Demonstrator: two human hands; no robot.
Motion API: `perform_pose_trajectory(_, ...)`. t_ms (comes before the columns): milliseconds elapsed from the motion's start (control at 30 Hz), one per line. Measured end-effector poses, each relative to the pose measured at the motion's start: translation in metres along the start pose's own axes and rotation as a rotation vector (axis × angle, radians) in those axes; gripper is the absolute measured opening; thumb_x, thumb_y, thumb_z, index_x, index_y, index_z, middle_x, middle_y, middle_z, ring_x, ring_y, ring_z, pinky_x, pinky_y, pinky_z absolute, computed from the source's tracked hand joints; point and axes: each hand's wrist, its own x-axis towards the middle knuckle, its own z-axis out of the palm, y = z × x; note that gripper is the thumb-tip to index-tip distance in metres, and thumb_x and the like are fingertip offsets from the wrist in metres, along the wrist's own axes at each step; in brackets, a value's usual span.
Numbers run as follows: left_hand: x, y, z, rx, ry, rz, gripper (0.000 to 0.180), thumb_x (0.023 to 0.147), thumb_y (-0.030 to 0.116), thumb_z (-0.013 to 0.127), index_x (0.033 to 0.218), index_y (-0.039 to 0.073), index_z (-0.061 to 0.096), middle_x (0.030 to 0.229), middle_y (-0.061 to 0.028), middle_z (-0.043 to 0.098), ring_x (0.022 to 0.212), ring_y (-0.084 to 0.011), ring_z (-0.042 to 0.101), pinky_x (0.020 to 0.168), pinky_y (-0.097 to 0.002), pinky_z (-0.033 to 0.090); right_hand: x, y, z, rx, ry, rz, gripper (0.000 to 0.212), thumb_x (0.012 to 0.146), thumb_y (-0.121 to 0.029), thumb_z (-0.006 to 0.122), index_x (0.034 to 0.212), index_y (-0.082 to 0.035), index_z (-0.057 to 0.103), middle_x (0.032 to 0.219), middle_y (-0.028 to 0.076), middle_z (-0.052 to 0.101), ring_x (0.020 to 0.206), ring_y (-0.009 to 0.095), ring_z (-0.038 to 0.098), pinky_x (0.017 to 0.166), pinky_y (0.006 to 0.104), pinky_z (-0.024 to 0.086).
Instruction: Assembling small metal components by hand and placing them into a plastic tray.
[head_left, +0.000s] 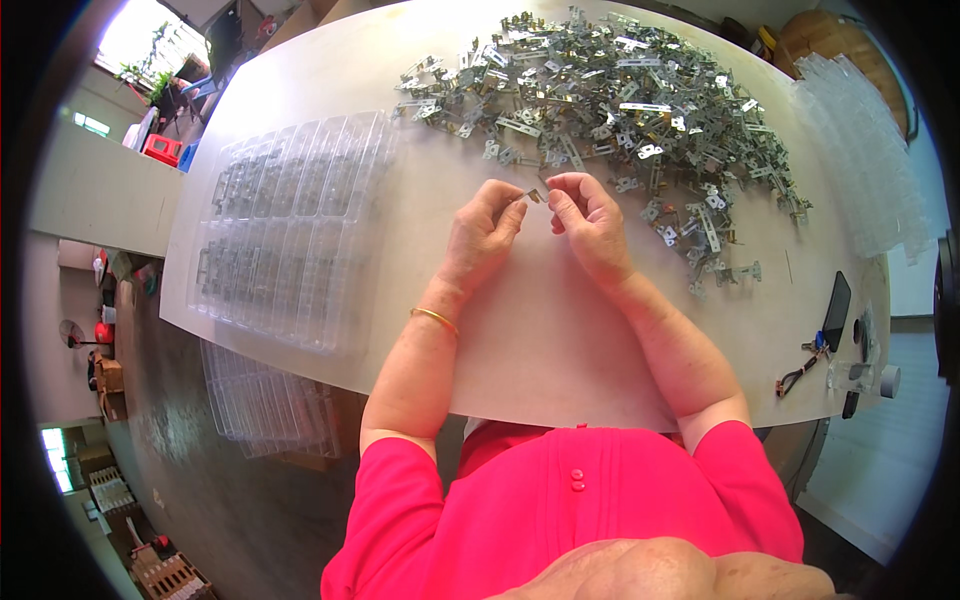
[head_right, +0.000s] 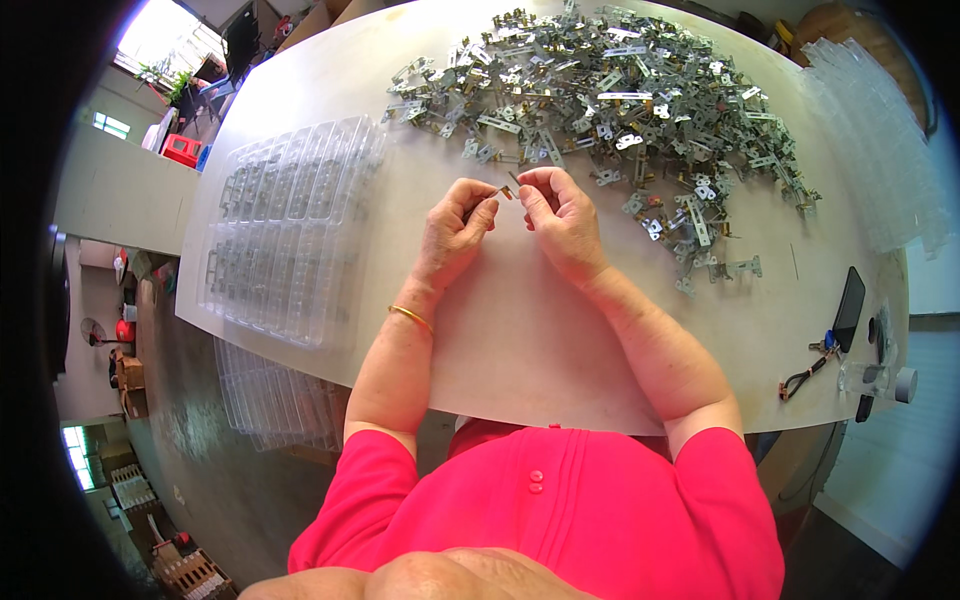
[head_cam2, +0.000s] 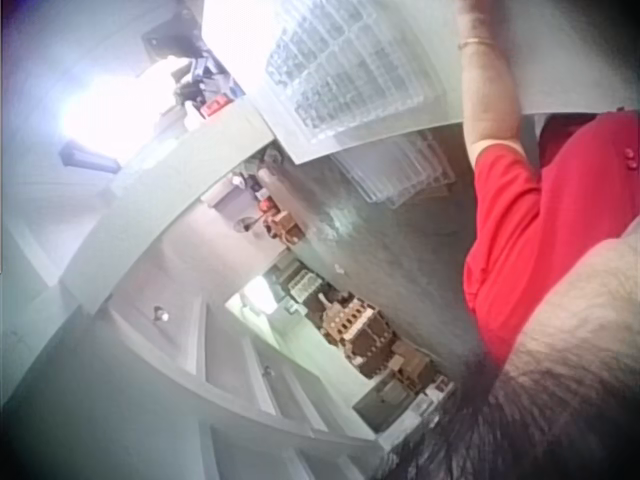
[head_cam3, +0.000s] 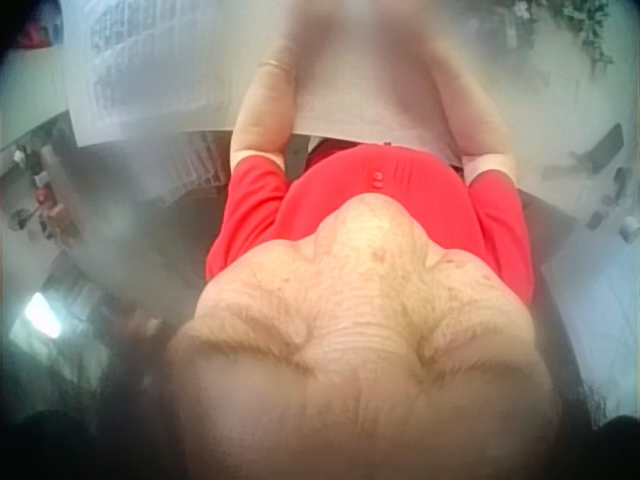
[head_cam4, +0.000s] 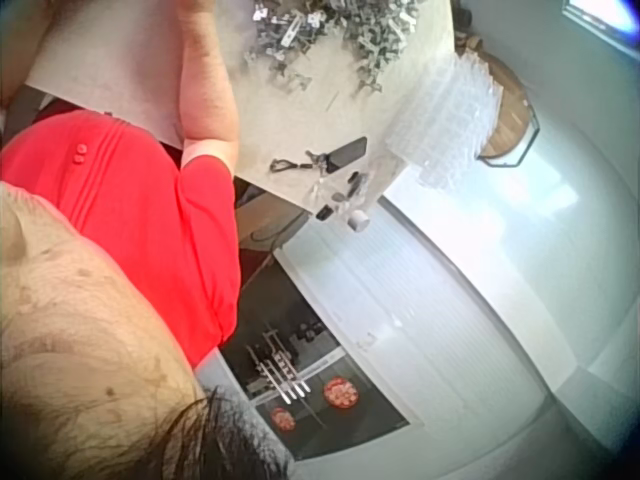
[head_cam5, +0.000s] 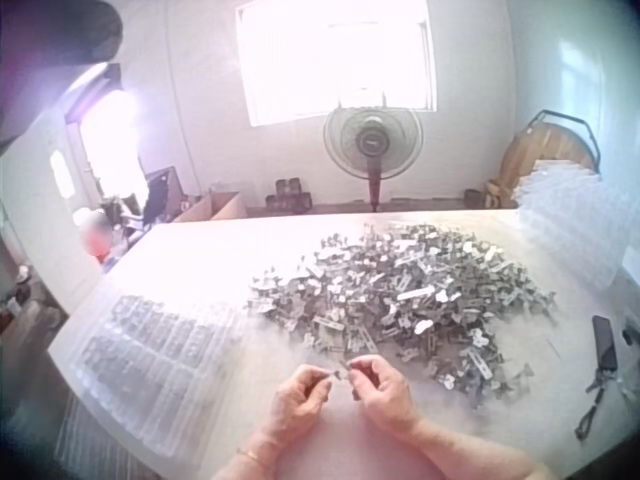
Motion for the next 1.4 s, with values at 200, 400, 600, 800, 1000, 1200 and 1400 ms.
perform_pose_trajectory(200, 0.000, -0.001, 0.000, 0.066, -0.028, 0.064, 0.009, 0.097, 0.008, 0.063, 0.103, 0.002, 0.061, 0.079, 0.0030, 0.061, 0.069, -0.0044, 0.053, 0.063, -0.0214, 0.046, 0.002, 0.009, -0.002, -0.293, 0.076, -0.184, 0.008, 0.095, -0.012, 0.067, 0.097, -0.005, 0.068, 0.094, 0.000, 0.059, 0.076, 0.005, 0.058, 0.068, 0.0225, 0.048)
perform_pose_trajectory(400, -0.001, -0.001, 0.005, -0.147, -0.068, 0.028, 0.009, 0.098, 0.009, 0.060, 0.104, 0.002, 0.061, 0.075, 0.0020, 0.058, 0.063, -0.0041, 0.050, 0.056, -0.0199, 0.042, 0.005, 0.009, -0.002, -0.135, 0.193, -0.296, 0.008, 0.095, -0.014, 0.068, 0.099, -0.007, 0.069, 0.092, -0.002, 0.057, 0.072, 0.004, 0.053, 0.066, 0.0204, 0.045)
perform_pose_trajectory(600, 0.005, 0.010, -0.013, -0.564, -0.010, -0.242, 0.013, 0.101, 0.017, 0.056, 0.107, 0.006, 0.059, 0.074, 0.0003, 0.058, 0.050, -0.0015, 0.037, 0.044, -0.0175, 0.025, 0.003, 0.003, -0.004, -0.060, 0.058, -0.079, 0.011, 0.097, -0.018, 0.067, 0.100, -0.008, 0.069, 0.069, -0.008, 0.053, 0.063, 0.001, 0.044, 0.057, 0.0180, 0.037)
perform_pose_trajectory(800, 0.004, 0.010, -0.012, -0.585, 0.004, -0.252, 0.013, 0.101, 0.018, 0.056, 0.106, 0.006, 0.059, 0.074, -0.0002, 0.058, 0.049, -0.0022, 0.037, 0.043, -0.0177, 0.025, 0.002, 0.007, -0.002, -0.107, 0.017, -0.073, 0.015, 0.098, -0.021, 0.067, 0.101, -0.007, 0.069, 0.068, -0.007, 0.053, 0.063, 0.002, 0.046, 0.055, 0.0194, 0.037)
perform_pose_trajectory(1000, 0.004, 0.011, -0.012, -0.567, -0.023, -0.249, 0.015, 0.099, 0.018, 0.059, 0.108, 0.005, 0.058, 0.073, 0.0017, 0.057, 0.054, -0.0020, 0.042, 0.047, -0.0186, 0.029, 0.003, 0.008, -0.002, -0.132, 0.019, -0.061, 0.016, 0.098, -0.021, 0.066, 0.101, -0.006, 0.068, 0.070, -0.006, 0.056, 0.064, 0.003, 0.049, 0.057, 0.0207, 0.040)
perform_pose_trajectory(1200, 0.004, 0.004, -0.011, -0.467, 0.004, -0.187, 0.013, 0.100, 0.015, 0.059, 0.108, 0.005, 0.059, 0.075, 0.0016, 0.059, 0.057, -0.0014, 0.044, 0.048, -0.0170, 0.032, 0.001, 0.005, -0.002, -0.170, 0.017, -0.029, 0.014, 0.099, -0.017, 0.062, 0.104, -0.005, 0.067, 0.074, -0.004, 0.060, 0.065, 0.004, 0.053, 0.058, 0.0212, 0.044)
perform_pose_trajectory(1400, 0.002, 0.005, -0.007, -0.326, -0.060, -0.130, 0.014, 0.100, 0.014, 0.059, 0.110, 0.005, 0.059, 0.077, 0.0025, 0.058, 0.063, -0.0016, 0.047, 0.052, -0.0161, 0.034, 0.000, -0.004, -0.005, 0.010, -0.070, 0.139, 0.017, 0.103, -0.016, 0.053, 0.113, -0.005, 0.062, 0.081, 0.001, 0.063, 0.068, 0.008, 0.057, 0.062, 0.0237, 0.049)
